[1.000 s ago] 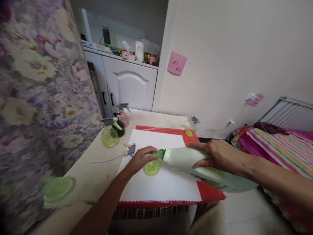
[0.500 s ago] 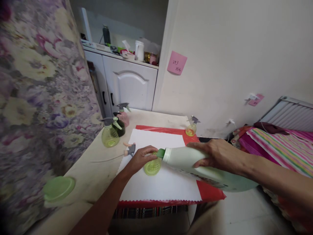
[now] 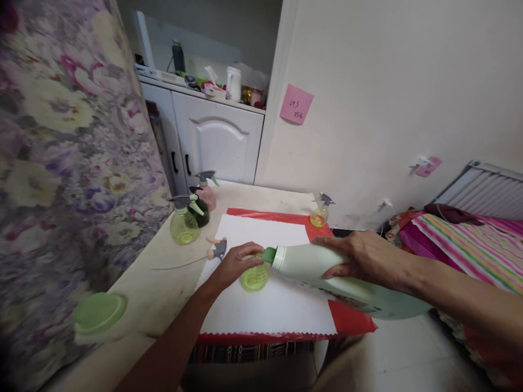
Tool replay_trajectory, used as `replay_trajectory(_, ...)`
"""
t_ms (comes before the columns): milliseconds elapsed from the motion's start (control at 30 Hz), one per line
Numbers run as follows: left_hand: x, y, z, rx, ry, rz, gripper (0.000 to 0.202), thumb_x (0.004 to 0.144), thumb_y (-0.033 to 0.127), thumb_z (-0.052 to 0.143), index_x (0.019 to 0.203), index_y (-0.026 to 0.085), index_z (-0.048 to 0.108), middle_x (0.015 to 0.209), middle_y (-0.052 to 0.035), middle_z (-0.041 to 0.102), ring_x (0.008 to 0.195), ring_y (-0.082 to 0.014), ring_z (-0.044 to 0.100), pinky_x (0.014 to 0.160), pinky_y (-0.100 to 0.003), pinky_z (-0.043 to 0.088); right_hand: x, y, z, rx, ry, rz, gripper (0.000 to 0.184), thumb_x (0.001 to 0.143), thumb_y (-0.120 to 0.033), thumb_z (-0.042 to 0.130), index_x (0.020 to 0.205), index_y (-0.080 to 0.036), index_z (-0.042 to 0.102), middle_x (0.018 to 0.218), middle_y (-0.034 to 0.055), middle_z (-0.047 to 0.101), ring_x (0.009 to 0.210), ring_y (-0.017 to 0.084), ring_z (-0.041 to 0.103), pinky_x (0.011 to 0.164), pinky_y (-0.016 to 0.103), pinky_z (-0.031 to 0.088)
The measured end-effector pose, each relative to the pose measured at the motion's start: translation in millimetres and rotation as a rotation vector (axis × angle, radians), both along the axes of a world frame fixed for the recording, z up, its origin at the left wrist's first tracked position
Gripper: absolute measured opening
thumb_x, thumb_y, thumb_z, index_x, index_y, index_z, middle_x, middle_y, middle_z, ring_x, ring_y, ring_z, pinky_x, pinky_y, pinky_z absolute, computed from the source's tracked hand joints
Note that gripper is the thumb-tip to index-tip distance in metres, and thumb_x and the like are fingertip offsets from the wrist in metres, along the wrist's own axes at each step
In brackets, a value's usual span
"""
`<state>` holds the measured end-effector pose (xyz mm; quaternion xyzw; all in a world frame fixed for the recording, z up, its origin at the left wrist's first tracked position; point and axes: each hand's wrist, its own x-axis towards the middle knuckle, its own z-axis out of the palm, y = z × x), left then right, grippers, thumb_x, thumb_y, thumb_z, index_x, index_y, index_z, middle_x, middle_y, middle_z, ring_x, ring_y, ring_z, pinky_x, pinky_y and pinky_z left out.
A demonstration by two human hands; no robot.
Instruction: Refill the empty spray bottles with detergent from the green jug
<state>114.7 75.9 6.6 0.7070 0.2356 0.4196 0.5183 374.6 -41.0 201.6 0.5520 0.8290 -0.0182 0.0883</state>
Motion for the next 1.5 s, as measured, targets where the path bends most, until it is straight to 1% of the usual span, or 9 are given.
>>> replay_trajectory(100,-0.3,-0.2,-0.3,-0.003,-0.002,0.001,0.018,0.079,0.029,0.068,0.095,0.020,0.070,0.097,-0.0046,0.067,0.094,-0.0201,0.060,0.086,-0.033,0.044,-0.3,0.0,0.6,-0.005,0.020,0.016,0.059,0.089,-0.061,0.047,0.132,-0.021,0.053,0.077,0.0075,0.071,0.061,0.020,0.065,0.056,0.027,0.041)
replay_trajectory(333,-0.6,-1.1,1.4,-0.004,0.002,-0.007,0.018,0.079,0.027,0.067,0.095,0.019,0.071,0.097,-0.0052,0.068,0.095,-0.0205,0.061,0.086,-0.034,0.044,1.4,0.3,-0.1,0.009,0.010,0.021,0.059,0.089,-0.061,0.047,0.132,-0.022,0.053,0.074,0.0064,0.070,0.059,0.019,0.063,0.055,0.027,0.040)
replay_trajectory(467,-0.5,-1.1,1.4,-0.003,0.000,-0.003,0.018,0.079,0.027,0.067,0.095,0.019,0.071,0.097,-0.0050,0.068,0.095,-0.0204,0.061,0.087,-0.033,0.044,1.5,0.3,-0.1,0.022,0.014,0.024,0.060,0.088,-0.061,0.048,0.133,-0.020,0.053,0.074,0.0073,0.070,0.058,0.019,0.064,0.054,0.027,0.039)
replay_trajectory(633,-0.6,-0.5,0.6,0.003,-0.013,-0.009,0.018,0.079,0.027,0.067,0.095,0.018,0.071,0.096,-0.0050,0.067,0.094,-0.0204,0.061,0.086,-0.033,0.044,0.2,0.1,1.1,0.011,0.002,0.007,0.059,0.089,-0.060,0.047,0.134,-0.022,0.052,0.075,0.0064,0.070,0.058,0.019,0.063,0.055,0.027,0.039)
replay_trajectory(733,-1.0,-1.0,1.8,-0.006,-0.006,-0.005,0.018,0.079,0.027,0.067,0.094,0.018,0.070,0.096,-0.0050,0.067,0.095,-0.0206,0.060,0.086,-0.033,0.044,-1.2,-0.7,2.7,0.013,0.014,0.018,0.060,0.089,-0.060,0.049,0.133,-0.020,0.054,0.072,0.0061,0.070,0.055,0.017,0.061,0.054,0.027,0.039)
replay_trajectory(833,-1.3,-1.6,2.7,-0.005,-0.001,-0.003,0.018,0.079,0.028,0.068,0.094,0.019,0.070,0.096,-0.0049,0.067,0.094,-0.0206,0.060,0.086,-0.033,0.044,-2.4,-1.5,4.1,0.004,0.022,0.018,0.061,0.088,-0.059,0.049,0.133,-0.018,0.054,0.073,0.0068,0.070,0.057,0.018,0.062,0.055,0.027,0.041)
replay_trajectory(1000,-0.5,-1.7,2.3,-0.022,0.000,-0.001,0.020,0.077,0.031,0.069,0.094,0.019,0.070,0.096,-0.0050,0.067,0.094,-0.0208,0.060,0.085,-0.032,0.044,-1.9,-0.4,3.3,0.009,0.031,0.009,0.057,0.088,-0.058,0.051,0.132,-0.021,0.055,0.079,0.0081,0.072,0.064,0.021,0.066,0.059,0.029,0.044)
replay_trajectory(1267,0.0,-1.2,1.4,-0.014,-0.004,-0.004,0.019,0.078,0.028,0.068,0.094,0.019,0.070,0.097,-0.0050,0.067,0.095,-0.0205,0.060,0.086,-0.033,0.044,0.2,1.5,1.7,0.008,0.037,0.029,0.059,0.088,-0.059,0.050,0.133,-0.021,0.054,0.074,0.0063,0.070,0.059,0.019,0.064,0.055,0.028,0.041)
replay_trajectory(1500,0.5,-1.2,1.0,-0.013,0.009,0.005,0.020,0.079,0.031,0.067,0.095,0.019,0.070,0.096,-0.0049,0.067,0.095,-0.0211,0.060,0.086,-0.034,0.044,0.4,1.4,1.5,-0.019,-0.002,-0.008,0.061,0.088,-0.062,0.047,0.133,-0.022,0.052,0.074,0.0060,0.069,0.062,0.021,0.064,0.058,0.029,0.041)
